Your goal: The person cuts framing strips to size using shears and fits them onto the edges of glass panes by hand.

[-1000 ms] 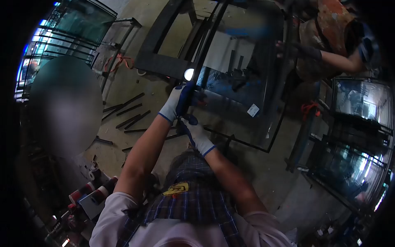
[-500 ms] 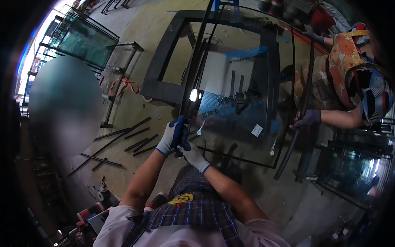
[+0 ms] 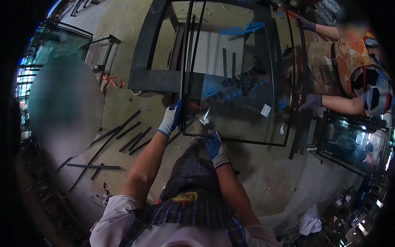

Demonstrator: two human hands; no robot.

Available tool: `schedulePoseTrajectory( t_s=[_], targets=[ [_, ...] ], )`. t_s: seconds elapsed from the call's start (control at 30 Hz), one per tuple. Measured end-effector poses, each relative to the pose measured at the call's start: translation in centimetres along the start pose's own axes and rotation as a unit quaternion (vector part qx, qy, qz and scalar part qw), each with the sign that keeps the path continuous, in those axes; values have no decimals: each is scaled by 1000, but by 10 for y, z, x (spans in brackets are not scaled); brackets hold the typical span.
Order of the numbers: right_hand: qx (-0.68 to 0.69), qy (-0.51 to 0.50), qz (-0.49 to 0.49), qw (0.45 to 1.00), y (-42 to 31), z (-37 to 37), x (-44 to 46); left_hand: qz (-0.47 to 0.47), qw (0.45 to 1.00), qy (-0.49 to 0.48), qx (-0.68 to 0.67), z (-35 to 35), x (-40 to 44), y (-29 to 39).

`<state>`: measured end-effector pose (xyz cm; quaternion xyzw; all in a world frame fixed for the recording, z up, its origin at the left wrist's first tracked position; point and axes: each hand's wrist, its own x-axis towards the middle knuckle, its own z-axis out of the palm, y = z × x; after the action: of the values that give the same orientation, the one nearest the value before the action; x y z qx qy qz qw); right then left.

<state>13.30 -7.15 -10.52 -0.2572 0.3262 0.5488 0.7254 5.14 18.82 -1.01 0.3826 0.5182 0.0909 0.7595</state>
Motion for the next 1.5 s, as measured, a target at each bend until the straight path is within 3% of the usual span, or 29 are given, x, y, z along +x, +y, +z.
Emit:
schedulePoseTrajectory(
  t_s=[0.13, 0.23, 0.33, 0.53, 0.63, 0.7, 0.77, 0.8, 0.83, 0.9, 0.93, 0.97, 1.03, 1.07, 1.17, 1.2, 1.23, 1.3, 1.33, 1.4, 1.47, 1.5],
  targets=[
    [-3, 39, -37, 999, 6, 14, -8, 8, 999, -21, 47, 4, -10, 11],
    [-23, 45, -48, 998, 6, 27, -15, -17, 999, -27, -5, 15, -19, 20],
    [-34, -15, -74, 997, 7, 31, -23, -5, 997, -77, -3, 11, -8, 8],
    [-25, 11, -65, 998, 7, 45, -36, -48, 994, -79, -56, 16, -8, 4],
    [-25, 23, -64, 997, 5, 41, -37, -51, 994, -58, -76, 27, -12, -1],
    [26, 35, -36, 998, 4, 20, -23, 1, 1000, -3, -4, 31, -10, -10],
    [-5, 14, -36, 999, 5, 23, -27, 17, 998, 36, 52, 31, 6, -36],
    [-21, 4, -40, 999, 3, 25, -29, 2, 993, 52, 107, 46, -16, -14],
    [-16, 30, -1, 999, -1, 22, -29, 9, 992, 56, 111, 44, -9, -21],
    [-203, 28, 36, 978, -12, 18, -42, 30, 985, 93, 143, 50, -20, -18],
    [-294, 23, 50, 954, -18, 37, -49, 48, 974, 111, 191, 54, -21, -17],
    [-488, -8, 52, 871, -26, 53, -61, 64, 960, 130, 239, 54, -24, -19],
    [-746, 7, -162, 646, -60, 102, -75, 85, 963, 140, 213, 55, -18, -33],
    [-693, 98, -220, 679, -78, 145, -80, 83, 968, 141, 190, 54, -14, -40],
    [-782, 220, -416, 408, -157, 213, -46, 108, 969, 149, 163, 26, 34, -93],
    [-781, 253, -472, 323, -174, 225, -34, 80, 987, 109, 88, 39, 14, -72],
    [-827, 257, -402, 298, -186, 236, -25, 47, 996, 74, 14, 52, -9, -47],
    [-894, 214, -291, 264, -199, 230, -2, -35, 999, 3, -3, 60, -33, -24],
    [-905, 206, -284, 242, -195, 223, 2, -40, 999, -35, 4, 39, -5, -53],
    [-899, 183, -316, 243, -189, 203, 4, 97, 982, -59, 148, 44, -15, -57],
    [-909, 174, -284, 251, -178, 200, -4, -34, 998, -28, 51, 25, 19, -82],
    [-909, 163, -290, 250, -178, 194, -3, -42, 999, -9, 32, 31, 11, -76]
  ],
)
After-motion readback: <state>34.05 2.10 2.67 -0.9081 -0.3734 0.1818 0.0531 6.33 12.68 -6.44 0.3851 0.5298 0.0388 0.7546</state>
